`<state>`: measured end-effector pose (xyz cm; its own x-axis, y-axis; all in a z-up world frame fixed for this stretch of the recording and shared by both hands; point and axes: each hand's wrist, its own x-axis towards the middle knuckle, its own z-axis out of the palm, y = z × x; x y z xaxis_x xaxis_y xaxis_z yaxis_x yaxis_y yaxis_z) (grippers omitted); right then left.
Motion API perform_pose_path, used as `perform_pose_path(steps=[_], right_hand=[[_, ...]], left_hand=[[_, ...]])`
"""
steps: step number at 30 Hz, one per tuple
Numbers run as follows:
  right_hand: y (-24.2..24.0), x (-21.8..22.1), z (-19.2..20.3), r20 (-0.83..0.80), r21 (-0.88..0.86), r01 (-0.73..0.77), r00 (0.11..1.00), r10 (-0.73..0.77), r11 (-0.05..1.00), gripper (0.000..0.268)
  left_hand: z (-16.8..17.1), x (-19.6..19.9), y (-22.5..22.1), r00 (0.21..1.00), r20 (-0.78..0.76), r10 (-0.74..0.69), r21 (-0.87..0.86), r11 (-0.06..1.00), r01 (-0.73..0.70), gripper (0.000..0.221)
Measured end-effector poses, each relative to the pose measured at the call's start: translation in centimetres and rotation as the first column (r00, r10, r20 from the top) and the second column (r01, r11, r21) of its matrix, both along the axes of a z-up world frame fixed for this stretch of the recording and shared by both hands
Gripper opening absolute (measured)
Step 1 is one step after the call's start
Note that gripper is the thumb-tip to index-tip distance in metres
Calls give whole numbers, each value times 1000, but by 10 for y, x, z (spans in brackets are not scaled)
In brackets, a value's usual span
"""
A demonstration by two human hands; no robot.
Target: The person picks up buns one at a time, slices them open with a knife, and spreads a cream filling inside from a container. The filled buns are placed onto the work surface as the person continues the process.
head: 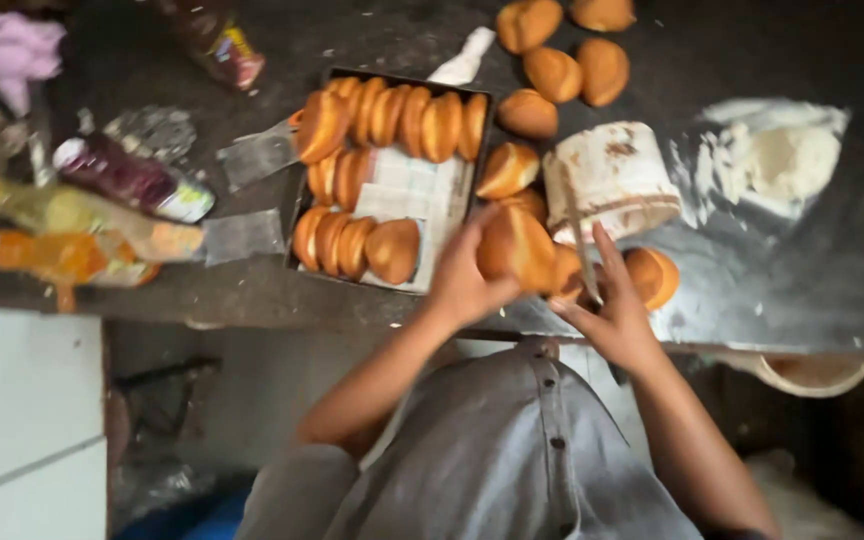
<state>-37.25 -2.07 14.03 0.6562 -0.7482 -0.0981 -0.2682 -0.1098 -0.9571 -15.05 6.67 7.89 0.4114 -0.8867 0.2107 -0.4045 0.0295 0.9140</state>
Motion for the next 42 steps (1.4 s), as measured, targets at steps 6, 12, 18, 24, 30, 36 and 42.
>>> perform_pose_path(steps=[6, 12, 18, 24, 30, 36, 42], right_hand=[[-1, -22, -7, -57, -267, 26, 997, -43, 963, 106], [17, -112, -43, 75, 172, -35, 997, 23, 984, 58], [-14, -155, -58, -383, -191, -63, 924, -15, 980, 42], [-116, -97, -114, -530, -555, -155, 823, -203, 817, 39], [-143, -95, -111, -522, 159, -134, 829, 198, 978, 32], [-137, -177, -78, -206, 577, -147, 925, 318, 803, 28], [-81, -184, -44, 200, 495, -322, 946, 255, 807, 37]], left_hand=[[-30, -22, 3, -104, -991, -80, -110, 941, 321, 67], [-35, -16, 15, -59, -998, -13, -33, 934, 356, 60], [-29, 7, -3, 79, -995, 53, 68, 978, 198, 61], [-37, -8, -44, 6, -998, -61, -59, 988, 140, 61], [-44, -26, -66, 5, -991, -132, -131, 986, 106, 61], [-18, -27, -39, 293, -955, -53, -84, 992, -92, 60], [-14, -62, -25, 476, -875, -84, -147, 984, -97, 63]])
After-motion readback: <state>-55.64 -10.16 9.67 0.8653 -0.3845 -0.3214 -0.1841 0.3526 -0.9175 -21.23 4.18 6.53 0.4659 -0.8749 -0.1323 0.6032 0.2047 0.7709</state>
